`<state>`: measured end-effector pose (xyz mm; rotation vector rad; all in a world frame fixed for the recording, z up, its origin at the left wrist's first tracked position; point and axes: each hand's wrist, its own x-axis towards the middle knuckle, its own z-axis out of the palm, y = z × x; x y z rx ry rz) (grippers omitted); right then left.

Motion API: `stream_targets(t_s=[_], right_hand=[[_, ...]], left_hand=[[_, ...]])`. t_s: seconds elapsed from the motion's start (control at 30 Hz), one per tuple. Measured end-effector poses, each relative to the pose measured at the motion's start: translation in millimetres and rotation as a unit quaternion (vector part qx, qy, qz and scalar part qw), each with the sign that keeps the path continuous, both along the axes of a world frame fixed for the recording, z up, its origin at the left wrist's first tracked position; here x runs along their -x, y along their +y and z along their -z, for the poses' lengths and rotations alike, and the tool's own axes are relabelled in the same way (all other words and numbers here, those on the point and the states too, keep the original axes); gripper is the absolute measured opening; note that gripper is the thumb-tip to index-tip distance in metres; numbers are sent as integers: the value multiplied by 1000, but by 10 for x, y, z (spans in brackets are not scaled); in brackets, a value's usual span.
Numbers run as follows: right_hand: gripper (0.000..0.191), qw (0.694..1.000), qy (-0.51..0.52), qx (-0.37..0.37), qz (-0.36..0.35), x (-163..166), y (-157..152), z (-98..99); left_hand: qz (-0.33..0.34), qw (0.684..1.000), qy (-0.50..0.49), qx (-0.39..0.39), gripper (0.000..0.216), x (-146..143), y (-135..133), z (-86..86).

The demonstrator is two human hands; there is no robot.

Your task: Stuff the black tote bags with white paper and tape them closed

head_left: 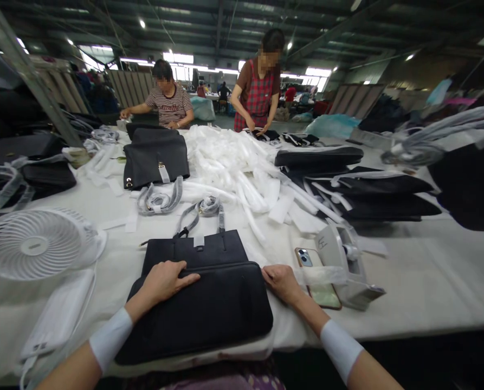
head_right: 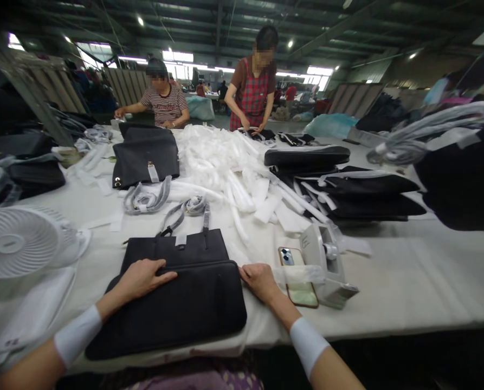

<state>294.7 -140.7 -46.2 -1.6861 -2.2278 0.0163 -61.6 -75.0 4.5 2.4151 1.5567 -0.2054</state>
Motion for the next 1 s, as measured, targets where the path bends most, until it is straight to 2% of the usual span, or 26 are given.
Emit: stream_targets(t_s=[0.3,0.6,0.87,1.0], right_hand=[[56,993,-86,-57,-52,-112,-83,29],[51,984,-127,-100,-78,-190,-97,5],[46,990,-85,-72,-90,-306,-143,-60],[48,998,-40,-23,-48,-382,-117,-188]], left_hand=[[-29,999,-17,14,63,-7,24,39],[-17,999,-19,24,62,10,49,47],[-8,998,-42,37,63,41,71,-4],[-14,998,-40,37,64,19,75,-4]])
